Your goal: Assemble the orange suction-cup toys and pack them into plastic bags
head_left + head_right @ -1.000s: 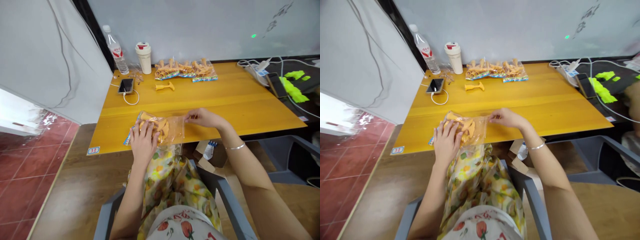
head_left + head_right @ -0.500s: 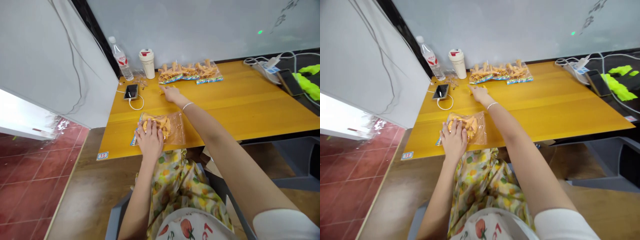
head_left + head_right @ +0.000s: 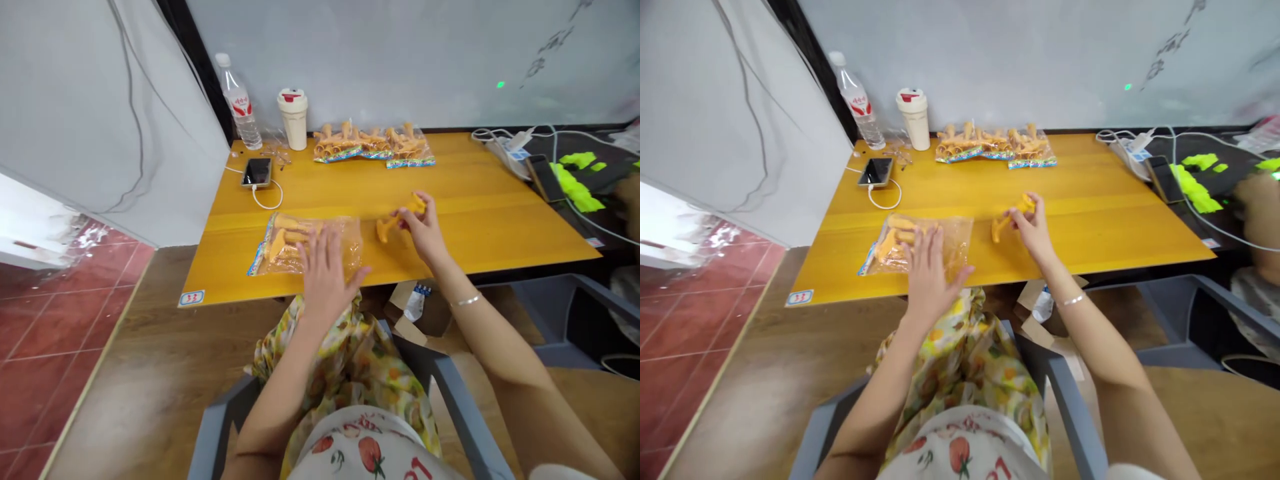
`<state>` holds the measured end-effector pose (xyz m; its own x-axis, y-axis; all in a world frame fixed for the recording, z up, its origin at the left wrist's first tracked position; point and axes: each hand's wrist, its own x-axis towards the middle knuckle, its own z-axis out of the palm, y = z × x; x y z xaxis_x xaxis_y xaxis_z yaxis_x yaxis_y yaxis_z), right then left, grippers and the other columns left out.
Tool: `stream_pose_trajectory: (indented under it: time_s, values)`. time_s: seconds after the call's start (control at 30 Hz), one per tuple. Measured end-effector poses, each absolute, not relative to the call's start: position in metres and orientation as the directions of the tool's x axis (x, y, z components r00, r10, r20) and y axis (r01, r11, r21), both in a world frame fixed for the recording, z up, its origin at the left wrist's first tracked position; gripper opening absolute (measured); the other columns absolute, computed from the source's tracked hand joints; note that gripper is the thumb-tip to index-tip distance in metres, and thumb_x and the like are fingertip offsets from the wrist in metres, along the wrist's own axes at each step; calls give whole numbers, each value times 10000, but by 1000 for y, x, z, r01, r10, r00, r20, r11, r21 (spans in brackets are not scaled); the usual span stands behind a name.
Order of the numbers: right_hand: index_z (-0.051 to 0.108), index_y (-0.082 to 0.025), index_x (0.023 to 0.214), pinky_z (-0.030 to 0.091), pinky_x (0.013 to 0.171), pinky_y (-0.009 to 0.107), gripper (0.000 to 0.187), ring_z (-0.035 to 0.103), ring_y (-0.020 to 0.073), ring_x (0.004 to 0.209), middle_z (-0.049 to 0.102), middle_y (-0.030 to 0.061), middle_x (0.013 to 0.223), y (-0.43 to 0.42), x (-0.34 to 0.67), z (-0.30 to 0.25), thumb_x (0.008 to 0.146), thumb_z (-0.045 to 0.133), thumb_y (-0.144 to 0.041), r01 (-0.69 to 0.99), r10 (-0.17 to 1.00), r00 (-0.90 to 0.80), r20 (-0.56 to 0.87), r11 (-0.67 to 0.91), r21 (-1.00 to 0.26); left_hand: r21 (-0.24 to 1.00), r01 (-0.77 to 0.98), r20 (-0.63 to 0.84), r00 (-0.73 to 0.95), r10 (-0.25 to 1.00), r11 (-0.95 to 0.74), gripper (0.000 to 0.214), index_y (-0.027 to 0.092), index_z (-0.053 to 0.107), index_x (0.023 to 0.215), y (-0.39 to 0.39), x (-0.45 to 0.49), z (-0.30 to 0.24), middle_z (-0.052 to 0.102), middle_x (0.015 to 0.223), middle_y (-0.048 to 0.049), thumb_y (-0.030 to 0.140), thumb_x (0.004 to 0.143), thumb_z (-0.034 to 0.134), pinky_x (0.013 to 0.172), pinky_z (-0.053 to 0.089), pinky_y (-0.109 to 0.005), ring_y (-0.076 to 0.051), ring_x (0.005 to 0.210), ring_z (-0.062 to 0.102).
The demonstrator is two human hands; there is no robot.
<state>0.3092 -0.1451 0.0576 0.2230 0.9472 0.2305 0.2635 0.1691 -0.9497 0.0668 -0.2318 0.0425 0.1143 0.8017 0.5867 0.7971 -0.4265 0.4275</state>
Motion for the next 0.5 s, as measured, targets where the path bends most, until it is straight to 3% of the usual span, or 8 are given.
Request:
stream_pose_trajectory:
  time_s: [0.07, 0.17, 0.23, 0.3, 0.4, 0.5]
  values:
    - [391, -331, 1290, 580, 788, 346, 575, 679, 156, 719, 739, -6, 951, -171, 304, 48, 833, 656, -561, 89, 963, 239, 122, 104, -991, 412, 787, 582, 160, 798, -459, 789, 90, 358, 1553, -235, 87, 41, 379, 1618, -227, 549, 941, 554, 1264, 127, -648, -389, 1562, 226]
    - [383, -333, 1185, 604, 823, 374, 538, 740, 184, 802, 751, 3, 992, -195, 283, 39, 818, 663, -608, -91, 982, 188, 11, 29, -995, 458, 795, 552, 96, 828, -397, 542, 104, 459, 1494, -230, 100, 37, 450, 1578, -214, 327, 1000, 473, 1257, 166, -659, -364, 1554, 262]
    - [375, -328, 1135, 615, 856, 390, 542, 759, 200, 872, 755, -2, 987, -203, 266, 36, 799, 690, -614, -187, 987, 163, -10, 21, -982, 485, 795, 545, 51, 837, -364, 460, 106, 528, 1439, -225, 99, 35, 523, 1524, -208, 202, 1013, 380, 1253, 203, -652, -333, 1538, 316]
    - [376, -320, 1100, 617, 889, 397, 527, 762, 206, 932, 756, -5, 982, -207, 248, 33, 799, 699, -609, -264, 990, 140, -2, 35, -964, 487, 792, 559, 42, 828, -369, 456, 114, 546, 1425, -222, 96, 35, 543, 1509, -194, 183, 1022, 342, 1254, 224, -638, -313, 1531, 337]
    - [407, -317, 1126, 605, 946, 401, 486, 745, 206, 1028, 755, 15, 1045, -206, 219, 26, 832, 655, -614, -289, 994, 108, 31, 61, -955, 478, 783, 592, 49, 805, -399, 460, 126, 531, 1446, -223, 96, 37, 518, 1534, -179, 238, 1038, 349, 1264, 220, -621, -302, 1542, 310]
    - [414, -334, 1317, 563, 1043, 453, 537, 678, 231, 1208, 716, 64, 1249, -200, 195, 19, 892, 506, -648, -115, 992, -10, 122, 120, -986, 474, 767, 610, 69, 790, -433, 475, 126, 516, 1464, -229, 102, 38, 498, 1551, -176, 257, 1043, 339, 1273, 215, -608, -293, 1548, 294]
